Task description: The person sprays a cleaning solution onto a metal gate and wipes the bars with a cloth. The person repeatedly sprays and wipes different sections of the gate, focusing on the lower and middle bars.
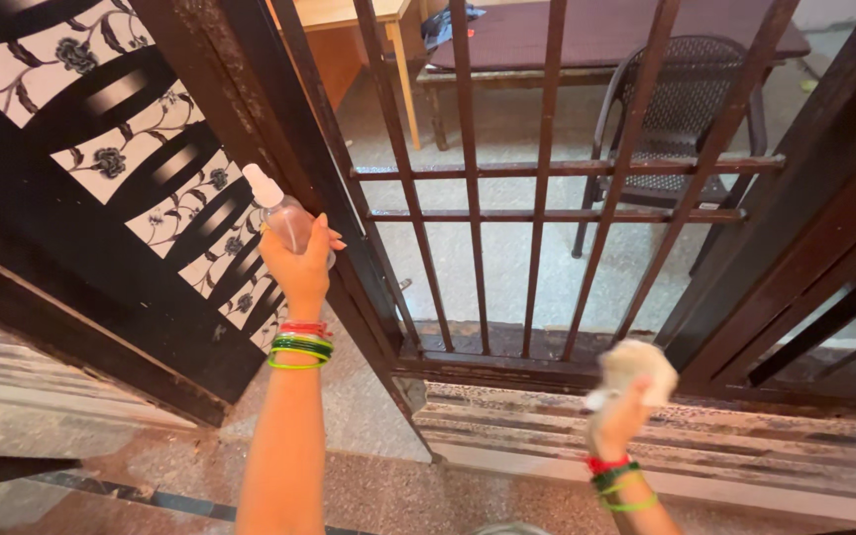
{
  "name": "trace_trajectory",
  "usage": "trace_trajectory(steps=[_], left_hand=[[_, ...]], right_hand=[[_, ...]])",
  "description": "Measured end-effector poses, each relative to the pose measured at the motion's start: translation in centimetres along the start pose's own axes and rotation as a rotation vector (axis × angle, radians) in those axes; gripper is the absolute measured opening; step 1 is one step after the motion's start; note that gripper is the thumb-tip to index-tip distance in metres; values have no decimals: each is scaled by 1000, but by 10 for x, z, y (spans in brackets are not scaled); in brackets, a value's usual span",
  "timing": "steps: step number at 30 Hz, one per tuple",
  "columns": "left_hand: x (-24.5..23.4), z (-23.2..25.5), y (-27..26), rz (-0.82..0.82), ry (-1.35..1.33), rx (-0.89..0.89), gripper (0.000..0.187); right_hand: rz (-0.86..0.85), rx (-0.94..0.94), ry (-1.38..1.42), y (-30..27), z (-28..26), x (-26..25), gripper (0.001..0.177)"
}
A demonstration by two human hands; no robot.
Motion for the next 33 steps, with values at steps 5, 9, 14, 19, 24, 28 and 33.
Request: trace_trajectory(steps=[5, 9, 14, 19, 24, 28, 33], left_hand=[[-1, 2, -1, -17, 22, 8, 16], [1, 6, 0, -33, 60, 5, 15], [3, 12, -1, 6, 33, 3, 16], [3, 16, -3, -36, 89, 0, 14], [3, 18, -3, -53, 98, 23, 15], [1, 13, -3, -49, 80, 8, 16], [4, 19, -1, -78, 124, 16, 17]], right_hand=[[62, -16, 22, 42, -39, 9, 37], [-320, 60, -82, 99, -92, 91, 13], [-330, 52, 86, 149, -127, 120, 5], [-253, -362, -249, 113, -101, 97, 15], [-192, -51, -284, 72, -2, 51, 16], [-173, 8, -337, 39, 31, 29, 16], [28, -141, -156, 24, -27, -28, 29]])
Point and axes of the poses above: each hand's wrist, its own y-axis towards the middle knuckle, its own x-axis out of the palm, z = x × y, the point moved 6 cm from there along y, towards the middle knuckle, and after that the axes turned 1 degree about x, right-handed, at the moved point
